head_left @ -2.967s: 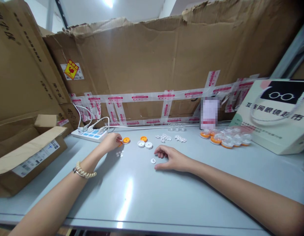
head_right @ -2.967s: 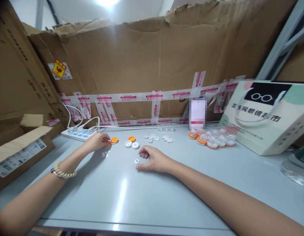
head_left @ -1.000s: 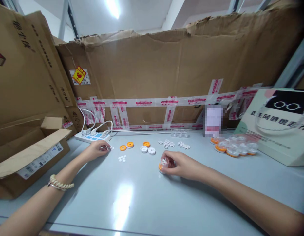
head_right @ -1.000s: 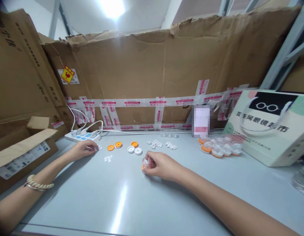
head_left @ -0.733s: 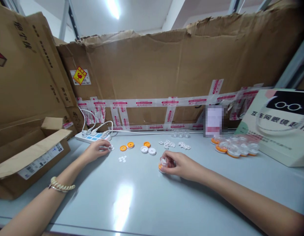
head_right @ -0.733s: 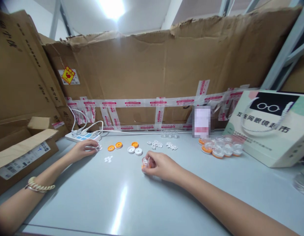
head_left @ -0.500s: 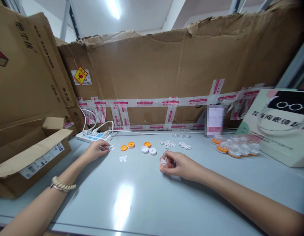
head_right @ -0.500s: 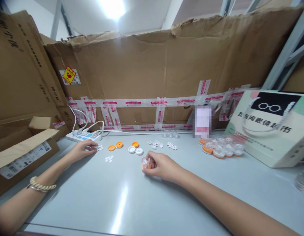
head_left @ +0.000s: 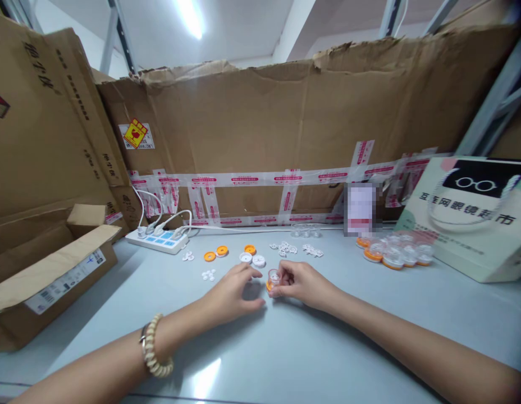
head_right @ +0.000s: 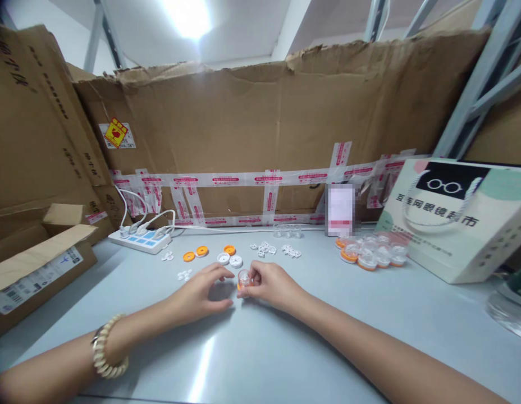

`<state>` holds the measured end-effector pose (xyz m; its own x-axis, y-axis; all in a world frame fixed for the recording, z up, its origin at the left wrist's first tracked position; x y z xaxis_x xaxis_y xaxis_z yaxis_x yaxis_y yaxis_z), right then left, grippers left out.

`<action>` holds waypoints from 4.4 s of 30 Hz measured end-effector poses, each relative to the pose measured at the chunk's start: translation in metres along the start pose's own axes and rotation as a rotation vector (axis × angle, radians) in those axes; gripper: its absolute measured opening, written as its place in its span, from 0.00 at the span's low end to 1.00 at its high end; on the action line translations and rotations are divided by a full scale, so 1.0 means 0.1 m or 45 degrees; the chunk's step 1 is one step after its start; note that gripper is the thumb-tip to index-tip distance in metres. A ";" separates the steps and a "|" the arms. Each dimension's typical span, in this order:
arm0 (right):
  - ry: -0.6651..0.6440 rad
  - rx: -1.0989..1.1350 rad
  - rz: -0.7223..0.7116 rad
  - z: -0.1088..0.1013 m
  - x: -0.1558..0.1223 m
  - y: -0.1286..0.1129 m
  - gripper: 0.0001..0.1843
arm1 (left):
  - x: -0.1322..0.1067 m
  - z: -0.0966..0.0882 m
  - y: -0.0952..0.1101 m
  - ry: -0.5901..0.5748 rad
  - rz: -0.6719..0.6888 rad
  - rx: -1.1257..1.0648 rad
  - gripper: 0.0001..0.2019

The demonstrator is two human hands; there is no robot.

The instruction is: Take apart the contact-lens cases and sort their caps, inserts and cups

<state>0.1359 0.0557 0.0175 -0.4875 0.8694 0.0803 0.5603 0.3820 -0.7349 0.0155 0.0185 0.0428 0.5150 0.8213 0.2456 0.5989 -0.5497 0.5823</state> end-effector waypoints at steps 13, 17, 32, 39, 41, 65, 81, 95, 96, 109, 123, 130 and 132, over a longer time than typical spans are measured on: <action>0.106 0.144 -0.004 0.09 0.01 0.06 0.17 | 0.19 0.22 -0.20 0.131 -0.129 -0.291 0.13; 0.152 0.117 -0.044 0.08 -0.02 0.03 0.19 | 0.19 0.24 -0.20 0.121 -0.135 -0.351 0.14; 0.293 0.155 -0.125 0.08 0.02 0.07 0.17 | 0.20 0.28 -0.18 0.076 -0.156 -0.411 0.09; 0.232 0.284 -0.147 0.12 0.02 0.05 0.14 | 0.22 0.31 -0.18 0.019 -0.038 -0.331 0.07; 0.224 0.295 -0.164 0.13 0.02 0.06 0.14 | 0.22 0.32 -0.17 -0.008 -0.013 -0.321 0.06; 0.865 0.414 -0.240 -0.58 0.05 0.15 0.14 | 0.10 0.22 -0.08 -0.044 -0.170 -0.369 0.11; 1.162 -0.101 0.482 -1.43 0.15 1.73 0.14 | 0.09 0.25 -0.12 -0.011 -0.082 -0.429 0.12; 1.200 -0.089 0.061 -1.14 -0.21 0.80 0.14 | 0.05 0.33 -0.16 0.001 -0.050 -0.551 0.26; 1.131 -0.072 0.003 -1.03 -0.22 0.65 0.13 | 0.04 0.32 -0.15 0.002 -0.040 -0.553 0.27; 0.273 0.082 -0.361 0.08 -0.21 -0.08 0.16 | 0.02 0.39 -0.02 -0.160 0.033 -0.644 0.29; -0.152 0.104 -0.392 0.27 -0.44 -0.28 0.12 | -0.13 0.40 0.19 -0.328 0.104 -0.509 0.21; -0.264 -0.012 -0.525 0.30 -0.58 -0.40 0.08 | -0.18 0.54 0.28 -0.397 0.022 -0.595 0.16; -0.246 -0.062 -0.566 0.29 -0.60 -0.43 0.08 | -0.18 0.57 0.28 -0.419 0.025 -0.645 0.16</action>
<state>0.1215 -0.0226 0.0249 -0.7994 0.5466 0.2495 0.2982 0.7214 -0.6250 0.0575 -0.0200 0.0106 0.7338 0.6772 0.0545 0.2624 -0.3565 0.8967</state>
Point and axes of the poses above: each hand's wrist, its own x-axis towards the middle knuckle, its own z-axis out of the palm, y = z × x, the point moved 8 cm from there along x, towards the middle knuckle, and after that the axes turned 6 degrees about -x, right-handed, at the moved point
